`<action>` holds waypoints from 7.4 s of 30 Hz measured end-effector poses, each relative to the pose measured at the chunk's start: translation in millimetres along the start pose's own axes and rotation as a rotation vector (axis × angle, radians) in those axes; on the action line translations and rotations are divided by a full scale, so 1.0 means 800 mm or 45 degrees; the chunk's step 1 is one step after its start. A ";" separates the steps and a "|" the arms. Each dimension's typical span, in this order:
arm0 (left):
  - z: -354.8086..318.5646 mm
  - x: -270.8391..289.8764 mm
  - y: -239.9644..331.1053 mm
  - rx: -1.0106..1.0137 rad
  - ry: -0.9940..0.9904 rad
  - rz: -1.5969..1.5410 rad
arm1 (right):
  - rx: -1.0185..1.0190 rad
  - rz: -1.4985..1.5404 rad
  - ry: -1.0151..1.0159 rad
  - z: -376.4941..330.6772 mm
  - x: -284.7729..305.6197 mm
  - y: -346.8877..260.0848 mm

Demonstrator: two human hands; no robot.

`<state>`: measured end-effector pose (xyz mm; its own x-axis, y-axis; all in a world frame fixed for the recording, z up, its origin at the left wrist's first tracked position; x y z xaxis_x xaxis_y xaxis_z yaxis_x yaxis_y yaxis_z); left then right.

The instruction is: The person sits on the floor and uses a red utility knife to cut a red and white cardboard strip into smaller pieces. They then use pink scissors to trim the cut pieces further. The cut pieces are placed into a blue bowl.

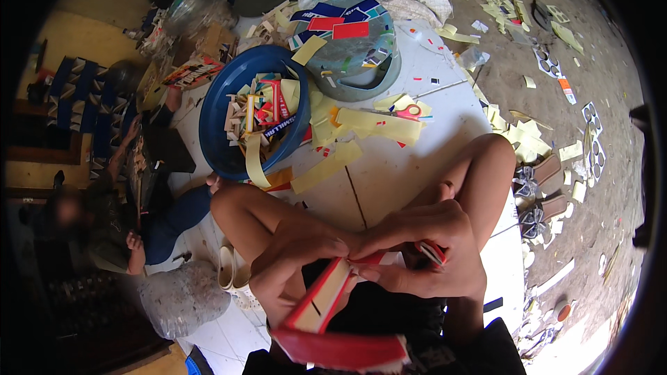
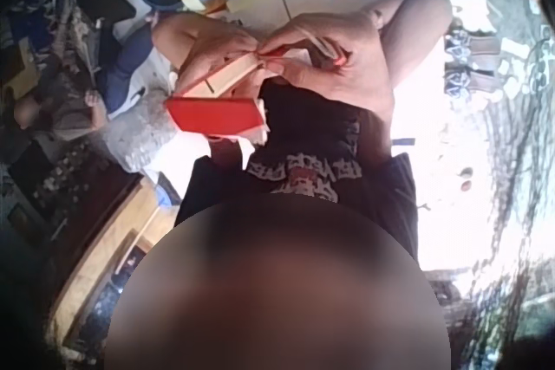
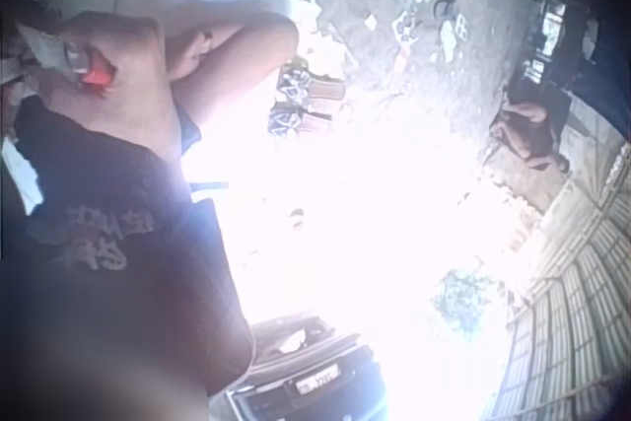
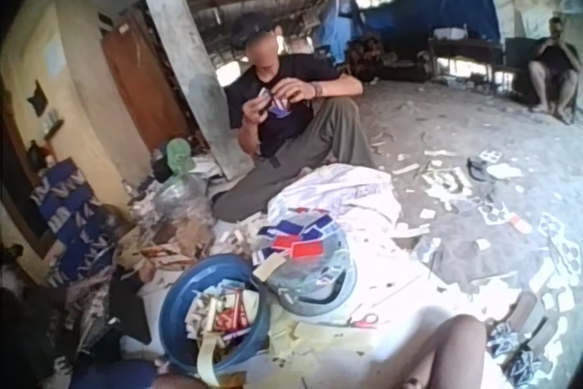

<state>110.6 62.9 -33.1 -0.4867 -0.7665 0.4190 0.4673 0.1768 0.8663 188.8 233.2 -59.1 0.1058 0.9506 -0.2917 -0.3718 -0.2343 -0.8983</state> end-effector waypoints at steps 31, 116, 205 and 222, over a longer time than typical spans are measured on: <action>-0.027 0.001 -0.078 0.325 -0.136 -0.758 | -0.532 0.566 0.160 -0.009 -0.031 0.061; -0.043 0.033 -0.051 -0.203 0.664 0.597 | -0.896 0.973 0.637 -0.037 -0.099 0.120; -0.035 -0.006 -0.060 0.620 0.394 -1.256 | -0.265 -0.040 0.580 0.027 -0.079 0.059; -0.033 -0.008 -0.054 0.515 0.437 -1.235 | -0.259 -0.169 0.680 0.022 -0.088 0.046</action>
<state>113.0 44.0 -80.8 -0.2557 -0.8087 -0.5298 -0.3082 -0.4512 0.8375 151.3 161.6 -66.0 0.6094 0.7524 -0.2501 -0.1448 -0.2045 -0.9681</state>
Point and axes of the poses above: each hand's wrist, its own z-axis towards the middle knuckle, its own x-axis out of the back of the hand, y = z × x, the point moved 5 cm from there along z, towards the middle knuckle, and after that the axes turned 10 degrees about z, right-handed, at the moved point
